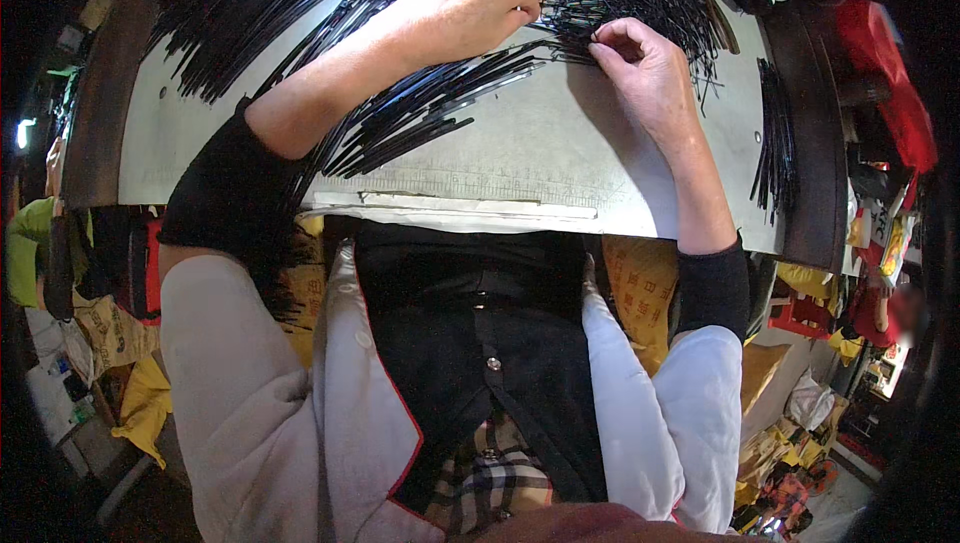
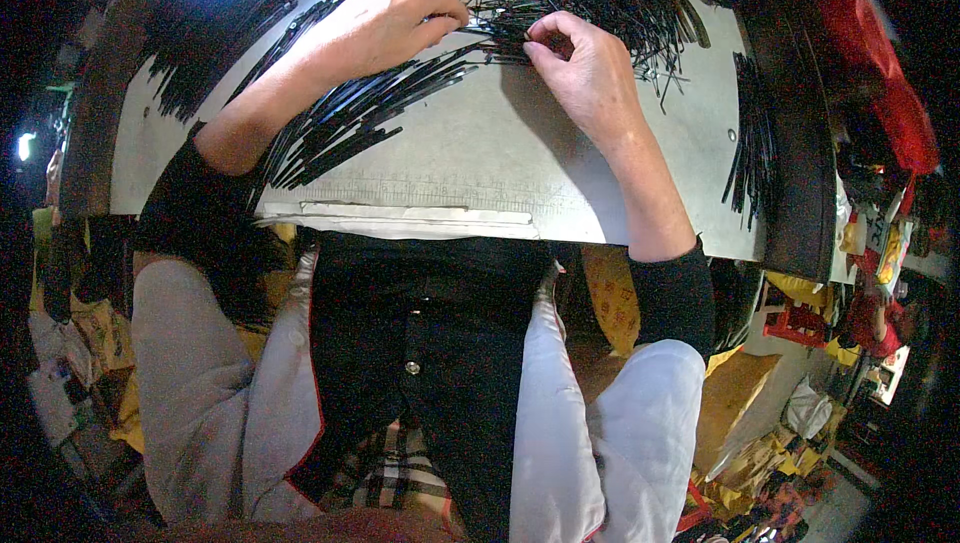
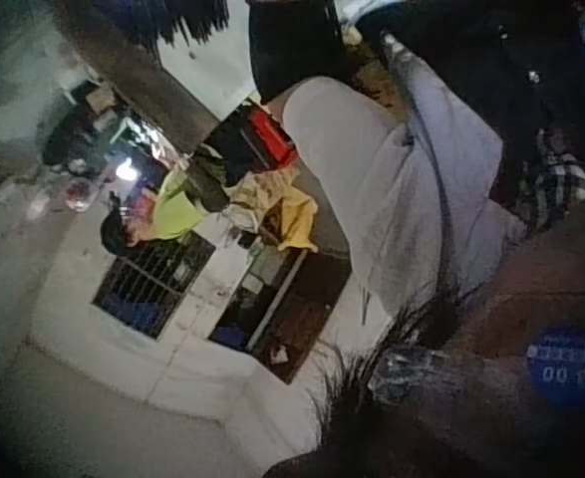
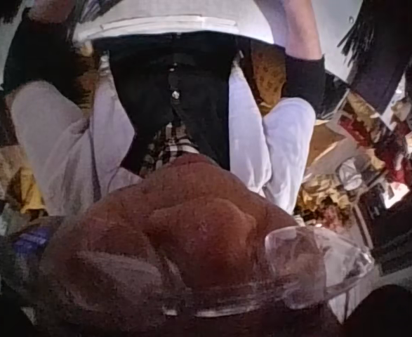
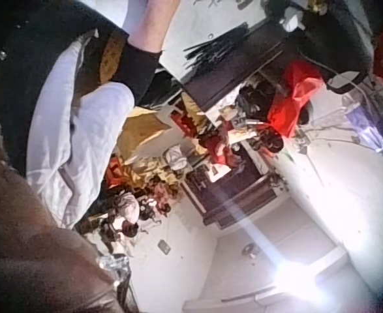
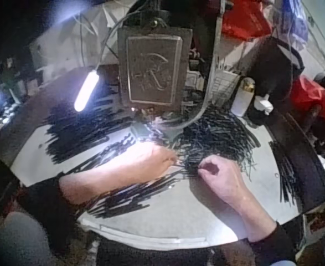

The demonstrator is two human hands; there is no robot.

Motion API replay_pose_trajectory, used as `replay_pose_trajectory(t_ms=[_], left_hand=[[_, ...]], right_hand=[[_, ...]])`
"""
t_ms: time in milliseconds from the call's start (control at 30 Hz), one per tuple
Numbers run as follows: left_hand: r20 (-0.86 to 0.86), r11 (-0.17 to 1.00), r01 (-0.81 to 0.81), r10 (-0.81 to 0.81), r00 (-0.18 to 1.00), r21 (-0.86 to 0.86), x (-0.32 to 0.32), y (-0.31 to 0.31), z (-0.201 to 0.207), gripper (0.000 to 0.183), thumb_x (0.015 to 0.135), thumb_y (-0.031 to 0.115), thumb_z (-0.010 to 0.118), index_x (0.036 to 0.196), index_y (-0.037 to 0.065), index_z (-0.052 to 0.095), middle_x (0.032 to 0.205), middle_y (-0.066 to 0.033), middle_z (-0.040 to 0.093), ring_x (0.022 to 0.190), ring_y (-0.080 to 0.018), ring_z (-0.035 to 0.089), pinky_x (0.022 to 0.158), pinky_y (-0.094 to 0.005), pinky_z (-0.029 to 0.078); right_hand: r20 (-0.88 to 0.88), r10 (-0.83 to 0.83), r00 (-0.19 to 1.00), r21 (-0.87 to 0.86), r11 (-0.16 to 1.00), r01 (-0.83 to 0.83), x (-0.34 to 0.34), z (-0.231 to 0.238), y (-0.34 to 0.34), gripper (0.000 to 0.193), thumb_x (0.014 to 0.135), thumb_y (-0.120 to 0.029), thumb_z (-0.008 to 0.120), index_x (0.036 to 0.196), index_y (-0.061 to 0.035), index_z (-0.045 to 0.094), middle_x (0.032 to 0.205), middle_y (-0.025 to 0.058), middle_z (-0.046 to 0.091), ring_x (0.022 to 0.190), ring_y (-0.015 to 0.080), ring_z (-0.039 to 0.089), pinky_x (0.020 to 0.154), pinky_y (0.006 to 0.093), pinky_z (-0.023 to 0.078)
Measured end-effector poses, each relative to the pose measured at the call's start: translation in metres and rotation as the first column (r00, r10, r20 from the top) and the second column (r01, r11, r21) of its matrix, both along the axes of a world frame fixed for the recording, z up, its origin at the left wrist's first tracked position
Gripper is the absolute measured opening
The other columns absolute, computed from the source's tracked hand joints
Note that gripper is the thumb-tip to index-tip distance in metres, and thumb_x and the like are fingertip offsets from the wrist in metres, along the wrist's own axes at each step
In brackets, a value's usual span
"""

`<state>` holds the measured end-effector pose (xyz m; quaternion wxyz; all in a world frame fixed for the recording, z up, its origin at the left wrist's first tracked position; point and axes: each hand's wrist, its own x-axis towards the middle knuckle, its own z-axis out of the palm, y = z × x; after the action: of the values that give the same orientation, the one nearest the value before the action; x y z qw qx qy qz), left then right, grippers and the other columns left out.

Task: The recorder is using a manual press at a workstation to assemble or trim black plastic components, likely umbrella stays.

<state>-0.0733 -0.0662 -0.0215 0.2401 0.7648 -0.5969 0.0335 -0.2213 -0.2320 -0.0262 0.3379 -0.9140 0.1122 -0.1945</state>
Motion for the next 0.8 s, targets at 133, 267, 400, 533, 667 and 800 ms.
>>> replay_pose_trajectory(t_ms=[133, 267, 400, 533, 667, 800], left_hand=[[0.018, 1.000, -0.001, 0.000, 1.000, 0.017, 0.002, 0.002, -0.005, 0.020, 0.083, 0.020, 0.052, 0.090, 0.006, 0.063, 0.080, -0.0138, 0.063, 0.072, -0.0303, 0.061, 0.067, -0.0365, 0.049], [-0.015, 1.000, -0.002, 0.002, 1.000, 0.023, 0.003, 0.001, -0.006, 0.020, 0.083, 0.022, 0.053, 0.090, 0.006, 0.063, 0.079, -0.0137, 0.063, 0.072, -0.0306, 0.061, 0.066, -0.0366, 0.048], [-0.040, 1.000, -0.013, 0.014, 0.999, 0.019, 0.000, 0.004, -0.003, 0.021, 0.082, 0.024, 0.054, 0.088, 0.005, 0.063, 0.078, -0.0136, 0.063, 0.071, -0.0297, 0.061, 0.065, -0.0358, 0.048], [-0.117, 0.989, 0.011, 0.006, 0.993, 0.150, -0.002, 0.007, 0.002, 0.022, 0.077, 0.024, 0.060, 0.085, 0.005, 0.064, 0.074, -0.0115, 0.063, 0.066, -0.0238, 0.061, 0.062, -0.0322, 0.048], [-0.094, 0.981, 0.019, -0.001, 0.996, 0.190, -0.005, 0.007, 0.010, 0.022, 0.074, 0.024, 0.062, 0.084, 0.005, 0.064, 0.069, -0.0084, 0.061, 0.063, -0.0200, 0.060, 0.060, -0.0298, 0.047], [-0.106, 0.978, -0.010, 0.032, 0.994, 0.210, -0.007, 0.008, 0.011, 0.020, 0.073, 0.023, 0.061, 0.082, 0.005, 0.064, 0.066, -0.0062, 0.060, 0.062, -0.0195, 0.059, 0.059, -0.0294, 0.047]], right_hand=[[0.036, 0.026, 0.999, -0.008, 1.000, -0.026, -0.001, -0.002, 0.000, 0.015, 0.075, -0.011, 0.064, 0.088, -0.0026, 0.061, 0.078, 0.0091, 0.065, 0.066, 0.0156, 0.061, 0.062, 0.0267, 0.047], [0.029, 0.035, 0.999, -0.053, 0.998, -0.034, -0.001, 0.000, 0.002, 0.014, 0.075, -0.011, 0.064, 0.086, -0.0031, 0.061, 0.077, 0.0083, 0.064, 0.064, 0.0169, 0.060, 0.061, 0.0270, 0.047], [0.042, 0.045, 0.998, -0.053, 0.998, -0.042, 0.000, -0.001, 0.002, 0.013, 0.075, -0.011, 0.064, 0.086, -0.0035, 0.061, 0.077, 0.0081, 0.064, 0.063, 0.0171, 0.060, 0.060, 0.0271, 0.047], [0.019, 0.025, 1.000, -0.028, 0.999, -0.024, -0.001, -0.001, 0.002, 0.013, 0.074, -0.010, 0.063, 0.086, -0.0041, 0.061, 0.076, 0.0081, 0.064, 0.063, 0.0172, 0.060, 0.060, 0.0274, 0.047], [0.007, 0.028, 1.000, -0.099, 0.995, -0.027, -0.001, -0.002, 0.002, 0.012, 0.074, -0.010, 0.062, 0.085, -0.0055, 0.060, 0.076, 0.0078, 0.063, 0.064, 0.0191, 0.060, 0.059, 0.0287, 0.047], [-0.004, 0.029, 1.000, -0.188, 0.982, -0.030, 0.000, -0.002, 0.002, 0.011, 0.075, -0.011, 0.062, 0.084, -0.0064, 0.060, 0.077, 0.0074, 0.063, 0.067, 0.0210, 0.060, 0.059, 0.0299, 0.047]])
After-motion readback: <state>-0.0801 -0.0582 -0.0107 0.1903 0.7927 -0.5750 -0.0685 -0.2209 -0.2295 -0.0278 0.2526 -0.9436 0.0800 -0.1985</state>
